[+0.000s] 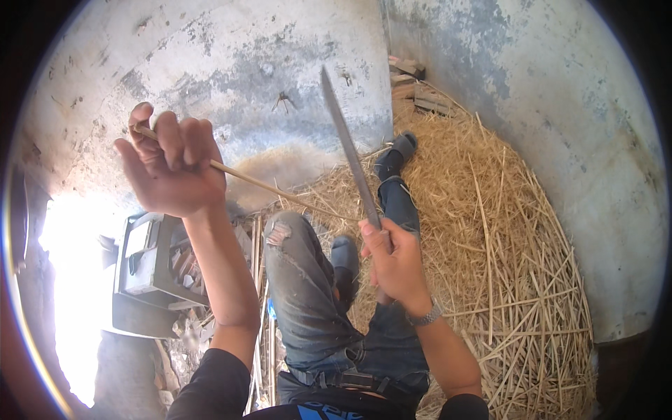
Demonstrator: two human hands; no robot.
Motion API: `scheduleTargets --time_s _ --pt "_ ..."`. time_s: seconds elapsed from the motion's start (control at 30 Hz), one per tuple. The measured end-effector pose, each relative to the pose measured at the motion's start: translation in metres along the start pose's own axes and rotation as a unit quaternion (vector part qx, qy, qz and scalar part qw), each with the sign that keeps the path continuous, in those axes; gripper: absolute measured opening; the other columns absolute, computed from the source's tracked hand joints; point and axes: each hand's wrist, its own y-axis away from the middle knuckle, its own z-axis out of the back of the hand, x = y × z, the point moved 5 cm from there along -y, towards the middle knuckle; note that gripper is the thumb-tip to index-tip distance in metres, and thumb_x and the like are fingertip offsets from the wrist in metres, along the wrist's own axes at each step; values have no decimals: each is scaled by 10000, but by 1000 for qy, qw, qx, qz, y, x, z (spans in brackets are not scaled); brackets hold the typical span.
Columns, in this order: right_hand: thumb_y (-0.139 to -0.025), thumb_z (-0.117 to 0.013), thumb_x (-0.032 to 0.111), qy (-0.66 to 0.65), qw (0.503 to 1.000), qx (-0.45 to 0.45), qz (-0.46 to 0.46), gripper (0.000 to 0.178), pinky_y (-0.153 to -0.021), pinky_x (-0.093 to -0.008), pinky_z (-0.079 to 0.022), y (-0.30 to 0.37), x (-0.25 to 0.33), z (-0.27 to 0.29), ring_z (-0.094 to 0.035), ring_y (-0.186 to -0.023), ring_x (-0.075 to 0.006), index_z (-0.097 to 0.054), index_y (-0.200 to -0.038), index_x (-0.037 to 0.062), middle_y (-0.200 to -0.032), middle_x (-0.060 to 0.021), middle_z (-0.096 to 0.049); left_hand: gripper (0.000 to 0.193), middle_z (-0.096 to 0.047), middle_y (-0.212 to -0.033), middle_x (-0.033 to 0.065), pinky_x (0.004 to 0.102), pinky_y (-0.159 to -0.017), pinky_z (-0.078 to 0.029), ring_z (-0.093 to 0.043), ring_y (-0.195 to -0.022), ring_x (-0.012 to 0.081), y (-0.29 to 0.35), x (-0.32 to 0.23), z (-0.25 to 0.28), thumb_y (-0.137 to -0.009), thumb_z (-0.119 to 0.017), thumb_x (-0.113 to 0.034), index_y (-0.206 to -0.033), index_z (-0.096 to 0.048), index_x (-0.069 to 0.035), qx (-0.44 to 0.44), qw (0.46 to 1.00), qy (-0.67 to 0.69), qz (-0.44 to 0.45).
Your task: The person shapes a wood stick by removing thin shavings from its surface using a handheld blade and a larger machete while sitting on a straw-covered floor.
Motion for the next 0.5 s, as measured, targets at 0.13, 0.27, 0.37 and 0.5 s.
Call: scheduleTargets --time_s 0.13,0.27,0.37,0.5 --pt "-1011 -629 338 27 998 59 -16 330 -369 -237 -360 14 5 -12 -498 -414 -47 -672 -1093 21 -685 6 -586 664 -230 -488 -54 262 -375 -109 -101 -399 53 14 -2 7 -1051 -270 -631 -971 -586 -53 -111 991 -78 17" --pt "-999 -645 315 70 995 69 -5 323 -442 -241 -354 20 -2 -15 -464 -465 -33 -690 -1096 10 -636 31 -557 637 -200 -485 -60 267 -409 -75 -69 -428 62 23 -20 21 -1026 -305 -688 -674 -324 -158 -156 984 -88 20" --pt "-998 -645 317 103 992 66 21 329 -492 -249 -355 17 -13 -14 -449 -524 -39 -695 -1064 -1 -616 34 -538 638 -174 -478 -64 283 -425 -79 -53 -433 75 24 -26 39 -1042 -336 -646 -621 -280 -169 -182 975 -86 94" --pt "-1002 -638 329 94 993 61 26 340 -514 -262 -363 16 -14 -20 -447 -565 -49 -694 -1052 -2 -613 30 -527 628 -163 -458 -66 274 -402 -109 -76 -404 81 15 -17 52 -1063 -320 -597 -614 -280 -160 26 981 129 146"
